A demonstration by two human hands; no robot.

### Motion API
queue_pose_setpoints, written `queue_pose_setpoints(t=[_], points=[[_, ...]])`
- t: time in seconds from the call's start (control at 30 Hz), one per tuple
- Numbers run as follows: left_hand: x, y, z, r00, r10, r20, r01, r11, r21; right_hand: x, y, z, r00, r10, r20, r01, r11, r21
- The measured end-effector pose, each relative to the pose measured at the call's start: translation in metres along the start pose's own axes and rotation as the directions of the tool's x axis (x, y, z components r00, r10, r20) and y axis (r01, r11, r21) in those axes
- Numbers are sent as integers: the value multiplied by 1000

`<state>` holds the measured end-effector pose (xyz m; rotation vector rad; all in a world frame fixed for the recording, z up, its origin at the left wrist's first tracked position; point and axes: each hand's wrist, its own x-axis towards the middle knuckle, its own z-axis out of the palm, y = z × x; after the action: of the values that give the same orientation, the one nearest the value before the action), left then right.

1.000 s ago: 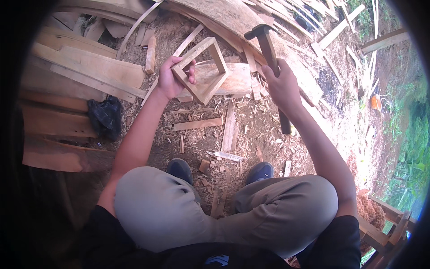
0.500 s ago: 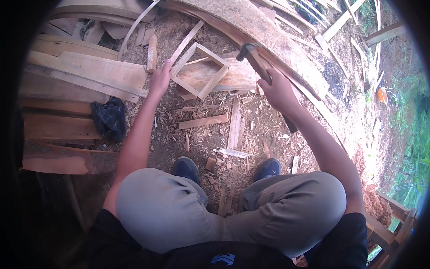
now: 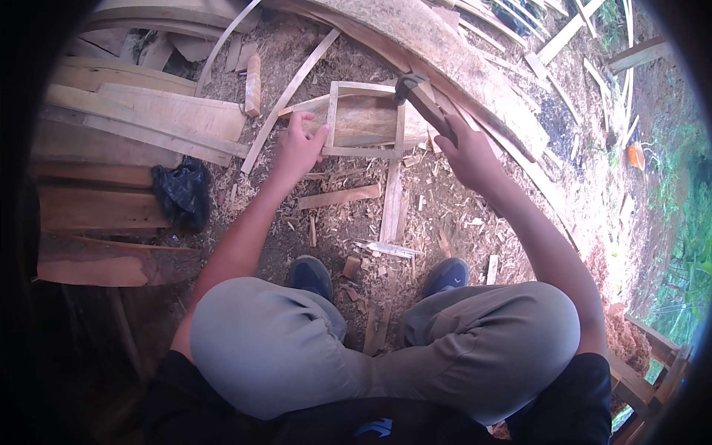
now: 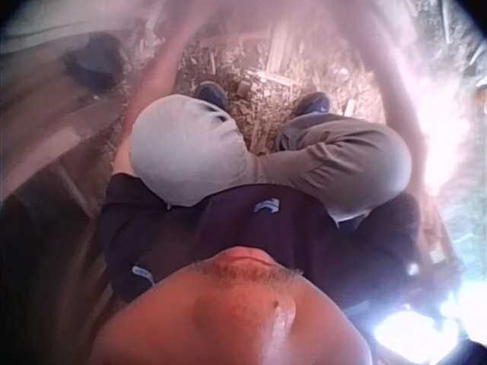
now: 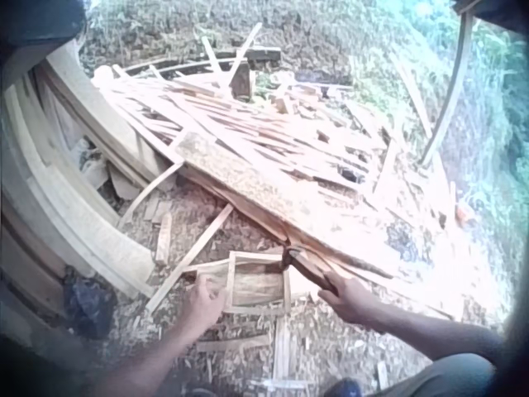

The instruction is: The person assembles a small wooden frame by hand, using a hammer to drive nails into the joints. They repeatedly adjust the frame and hammer nails at multiple corners to secure the structure.

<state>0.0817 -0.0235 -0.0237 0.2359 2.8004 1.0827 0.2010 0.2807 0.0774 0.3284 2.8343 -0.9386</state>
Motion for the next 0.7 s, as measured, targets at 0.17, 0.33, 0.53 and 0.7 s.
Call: queue_pose_setpoints(t=[0.17, 0.33, 0.53, 0.7], points=[[-1, 12, 5, 997, 13, 74, -9, 999, -41, -2, 21, 13, 952, -204, -229, 186, 978, -97], [2, 20, -2, 979, -34, 203, 52, 995, -87, -3, 31, 36, 970, -172, -174, 163, 985, -62], [6, 15, -3, 984, -32, 178, 43, 997, -60, -4, 18, 40, 984, -134, -115, 122, 986, -111], [7, 26, -12, 960, -73, 272, 102, 990, -95, -14, 26, 34, 961, -116, -249, 113, 993, -28]])
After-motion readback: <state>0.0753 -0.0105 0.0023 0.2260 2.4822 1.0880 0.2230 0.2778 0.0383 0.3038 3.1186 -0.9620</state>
